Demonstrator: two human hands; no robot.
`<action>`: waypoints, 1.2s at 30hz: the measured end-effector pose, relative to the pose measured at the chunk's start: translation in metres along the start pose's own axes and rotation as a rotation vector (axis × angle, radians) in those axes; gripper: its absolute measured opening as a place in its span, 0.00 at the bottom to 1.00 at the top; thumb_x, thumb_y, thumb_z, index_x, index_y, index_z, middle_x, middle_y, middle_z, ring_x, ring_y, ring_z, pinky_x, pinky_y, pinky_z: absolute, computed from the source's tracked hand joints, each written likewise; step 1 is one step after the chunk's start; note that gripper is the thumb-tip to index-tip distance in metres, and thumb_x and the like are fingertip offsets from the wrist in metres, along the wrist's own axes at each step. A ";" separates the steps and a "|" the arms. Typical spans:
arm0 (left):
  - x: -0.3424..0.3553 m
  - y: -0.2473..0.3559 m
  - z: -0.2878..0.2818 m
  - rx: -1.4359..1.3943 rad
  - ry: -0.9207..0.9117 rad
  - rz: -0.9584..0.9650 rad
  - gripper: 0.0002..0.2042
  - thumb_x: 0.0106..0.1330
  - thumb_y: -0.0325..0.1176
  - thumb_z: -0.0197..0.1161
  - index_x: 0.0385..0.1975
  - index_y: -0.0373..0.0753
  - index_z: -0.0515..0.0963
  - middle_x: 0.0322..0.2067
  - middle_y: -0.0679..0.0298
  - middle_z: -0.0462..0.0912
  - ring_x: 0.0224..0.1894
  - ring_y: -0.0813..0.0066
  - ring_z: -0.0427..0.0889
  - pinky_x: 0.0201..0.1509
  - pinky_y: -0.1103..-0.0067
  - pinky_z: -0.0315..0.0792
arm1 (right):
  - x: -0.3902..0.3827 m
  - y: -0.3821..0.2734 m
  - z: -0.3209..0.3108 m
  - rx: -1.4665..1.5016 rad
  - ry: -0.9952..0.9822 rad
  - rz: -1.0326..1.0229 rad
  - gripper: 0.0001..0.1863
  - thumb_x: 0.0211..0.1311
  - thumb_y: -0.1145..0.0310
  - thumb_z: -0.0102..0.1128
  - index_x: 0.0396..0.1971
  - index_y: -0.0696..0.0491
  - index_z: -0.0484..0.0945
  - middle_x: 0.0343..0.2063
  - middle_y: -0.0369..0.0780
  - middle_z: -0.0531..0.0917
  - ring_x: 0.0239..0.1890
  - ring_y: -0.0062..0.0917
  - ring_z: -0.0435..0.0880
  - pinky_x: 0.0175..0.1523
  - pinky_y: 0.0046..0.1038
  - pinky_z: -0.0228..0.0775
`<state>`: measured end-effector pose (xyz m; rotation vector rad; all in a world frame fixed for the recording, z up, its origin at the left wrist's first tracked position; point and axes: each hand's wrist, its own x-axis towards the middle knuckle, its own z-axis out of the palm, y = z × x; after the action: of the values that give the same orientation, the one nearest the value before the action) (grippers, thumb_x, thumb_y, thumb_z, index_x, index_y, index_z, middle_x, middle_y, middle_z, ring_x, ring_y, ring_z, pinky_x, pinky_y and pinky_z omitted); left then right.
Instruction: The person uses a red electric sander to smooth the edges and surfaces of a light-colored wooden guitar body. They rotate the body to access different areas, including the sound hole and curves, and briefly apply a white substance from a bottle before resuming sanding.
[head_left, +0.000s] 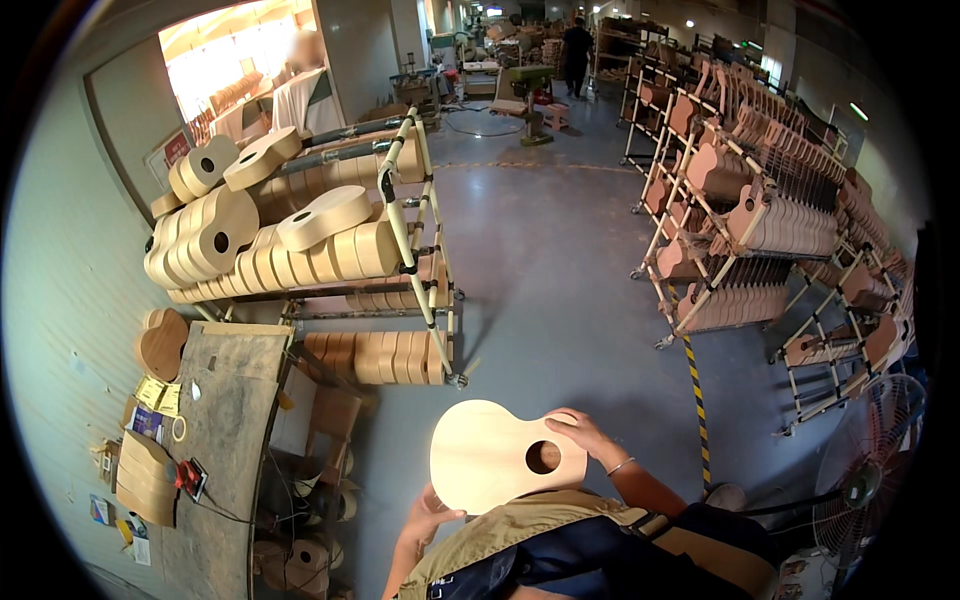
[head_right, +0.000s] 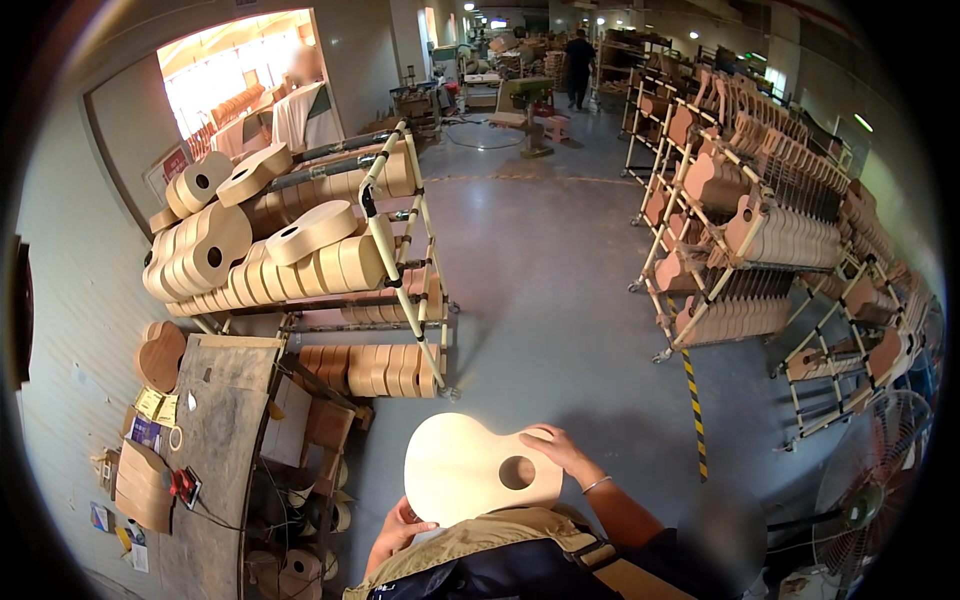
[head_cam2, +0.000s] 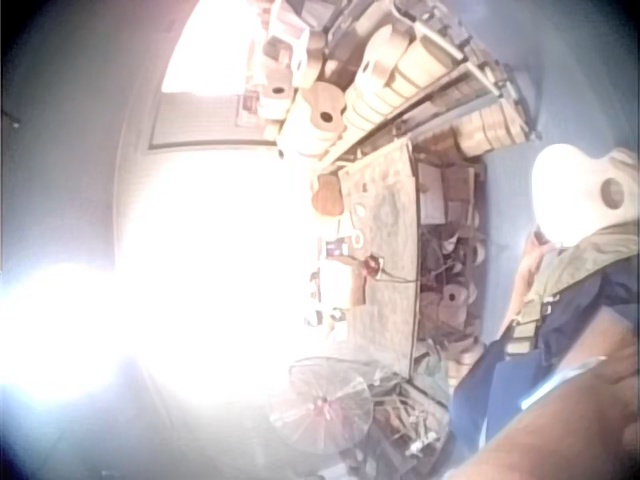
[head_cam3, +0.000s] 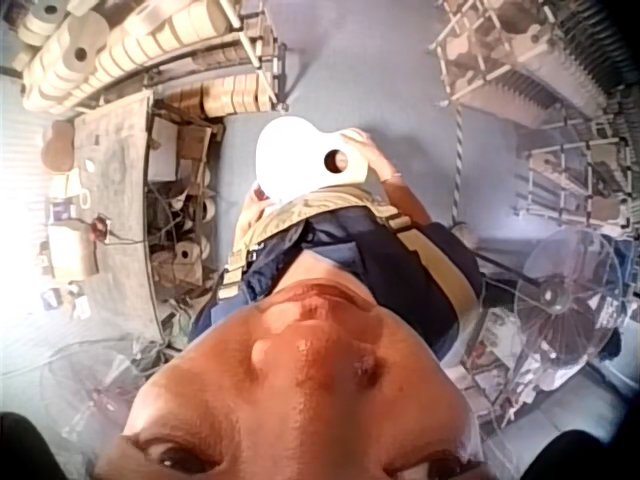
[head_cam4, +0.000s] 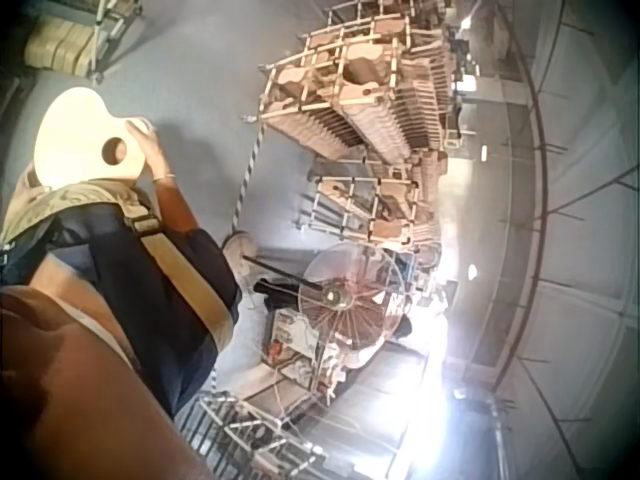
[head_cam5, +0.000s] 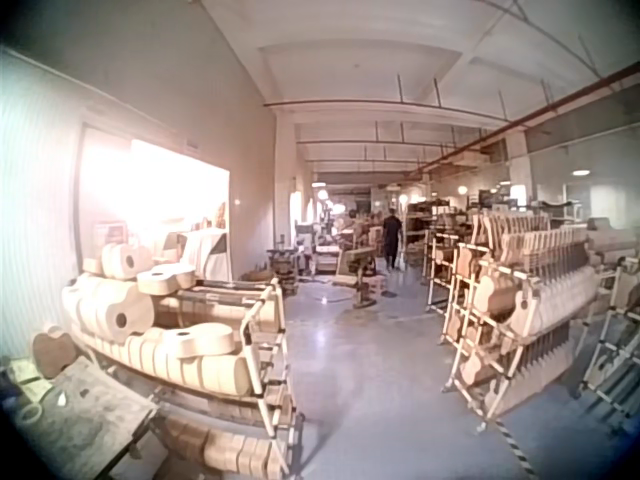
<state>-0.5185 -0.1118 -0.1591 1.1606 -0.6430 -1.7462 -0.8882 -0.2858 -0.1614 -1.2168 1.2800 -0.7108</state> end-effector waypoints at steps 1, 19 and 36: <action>0.001 0.000 0.000 0.001 0.001 -0.003 0.48 0.48 0.18 0.84 0.74 0.35 0.69 0.69 0.57 0.77 0.73 0.59 0.73 0.74 0.61 0.71 | 0.001 0.000 -0.002 0.005 -0.003 -0.005 0.23 0.69 0.52 0.75 0.54 0.53 0.88 0.50 0.37 0.88 0.54 0.22 0.84 0.61 0.29 0.76; 0.016 0.003 0.028 0.009 0.005 0.005 0.47 0.48 0.19 0.84 0.73 0.34 0.69 0.66 0.57 0.79 0.70 0.61 0.76 0.75 0.63 0.71 | 0.012 -0.003 -0.025 0.007 -0.014 -0.013 0.24 0.70 0.51 0.74 0.54 0.55 0.87 0.51 0.37 0.88 0.55 0.23 0.84 0.62 0.30 0.76; 0.039 0.008 0.026 0.051 -0.012 0.007 0.47 0.50 0.21 0.84 0.74 0.36 0.69 0.67 0.58 0.79 0.71 0.60 0.76 0.73 0.62 0.74 | 0.021 -0.008 -0.039 0.035 -0.001 -0.027 0.22 0.71 0.53 0.73 0.53 0.54 0.88 0.50 0.36 0.88 0.53 0.21 0.84 0.60 0.29 0.76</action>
<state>-0.5436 -0.1519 -0.1583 1.1817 -0.7019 -1.7414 -0.9188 -0.3182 -0.1554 -1.2079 1.2473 -0.7491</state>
